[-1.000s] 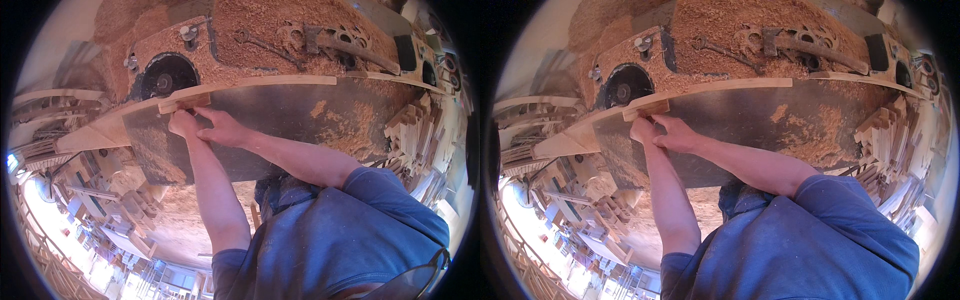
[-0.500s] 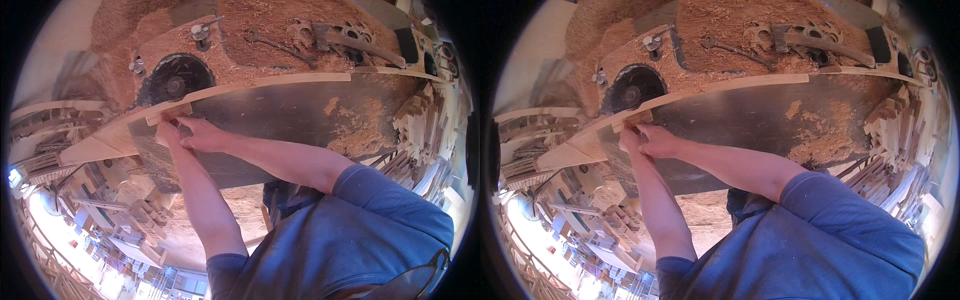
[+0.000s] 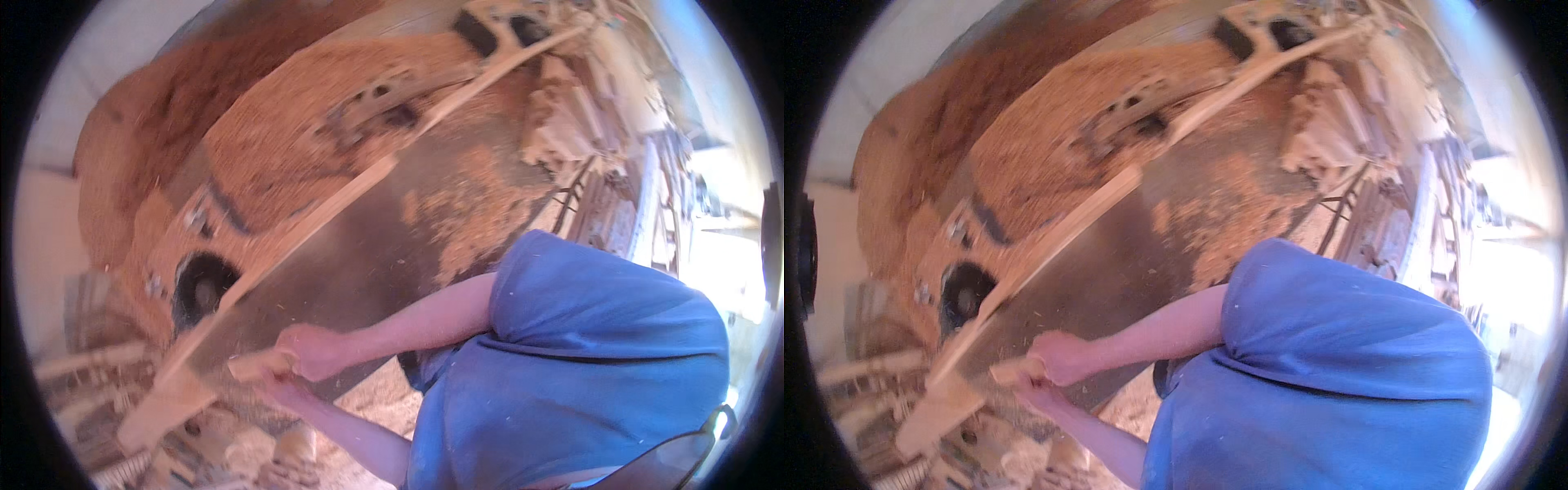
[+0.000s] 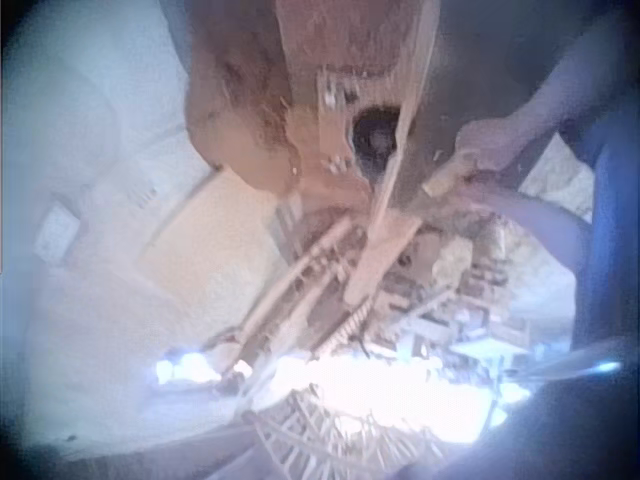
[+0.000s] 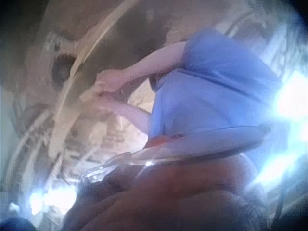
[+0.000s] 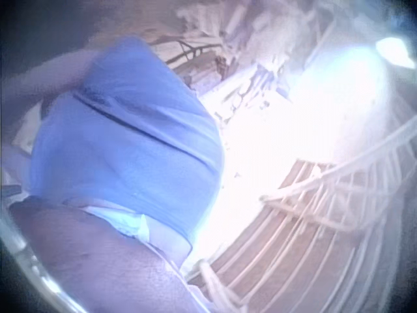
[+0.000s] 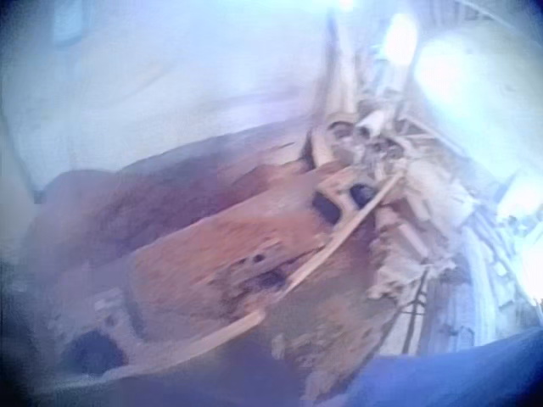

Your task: The person uses a router table to shape small wood blocks, gathers the blocks into a stack, and then picks up and arranges longer wood planks on the floor.

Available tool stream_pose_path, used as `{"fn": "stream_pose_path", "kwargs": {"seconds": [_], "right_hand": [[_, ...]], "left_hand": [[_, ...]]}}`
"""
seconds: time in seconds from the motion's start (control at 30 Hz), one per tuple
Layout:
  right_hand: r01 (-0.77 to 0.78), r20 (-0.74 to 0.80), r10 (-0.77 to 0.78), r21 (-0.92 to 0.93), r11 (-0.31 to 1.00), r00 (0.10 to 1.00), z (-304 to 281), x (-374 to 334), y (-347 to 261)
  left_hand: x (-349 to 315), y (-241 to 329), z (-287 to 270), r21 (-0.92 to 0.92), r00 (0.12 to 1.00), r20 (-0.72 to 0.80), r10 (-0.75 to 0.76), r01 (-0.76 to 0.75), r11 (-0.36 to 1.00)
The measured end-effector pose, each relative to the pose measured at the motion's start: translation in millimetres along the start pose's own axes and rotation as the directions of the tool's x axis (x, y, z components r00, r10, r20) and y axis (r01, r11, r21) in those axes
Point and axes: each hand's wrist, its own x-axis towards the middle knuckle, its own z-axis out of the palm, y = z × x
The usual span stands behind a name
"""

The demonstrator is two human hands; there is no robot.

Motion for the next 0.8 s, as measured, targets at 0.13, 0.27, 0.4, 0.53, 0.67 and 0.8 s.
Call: {"fn": "stream_pose_path", "kwargs": {"seconds": [0.13,0.27,0.4,0.53,0.67,0.8], "right_hand": [[0.089,-0.19,-0.109,-0.114,0.99,0.976,-68,-72,12],[0.034,-0.158,-0.036,-0.015,0.999,0.987,-139,-139,21],[-0.064,-0.278,0.078,0.061,0.996,0.957,-225,-215,26],[-0.064,-0.431,0.033,-0.059,0.996,0.902,-314,-301,36],[-0.118,-0.708,-0.1,-0.252,0.961,0.7,-348,-362,66],[-0.264,-0.843,-0.23,-0.392,0.881,0.485,-370,-402,90]], "left_hand": [[-111,-14,46,0.097,0.99,0.138,0.023,-0.037,0.995],[-194,-27,111,-0.045,0.88,0.473,0.051,-0.034,0.998],[-265,-37,192,-0.046,0.664,0.747,0.036,-0.002,0.999],[-332,-46,265,0.029,0.448,0.893,-0.051,0.056,0.998],[-399,-47,321,0.163,0.259,0.946,-0.194,0.137,0.977],[-447,-59,380,0.274,0.132,0.952,-0.277,0.037,0.961]]}}
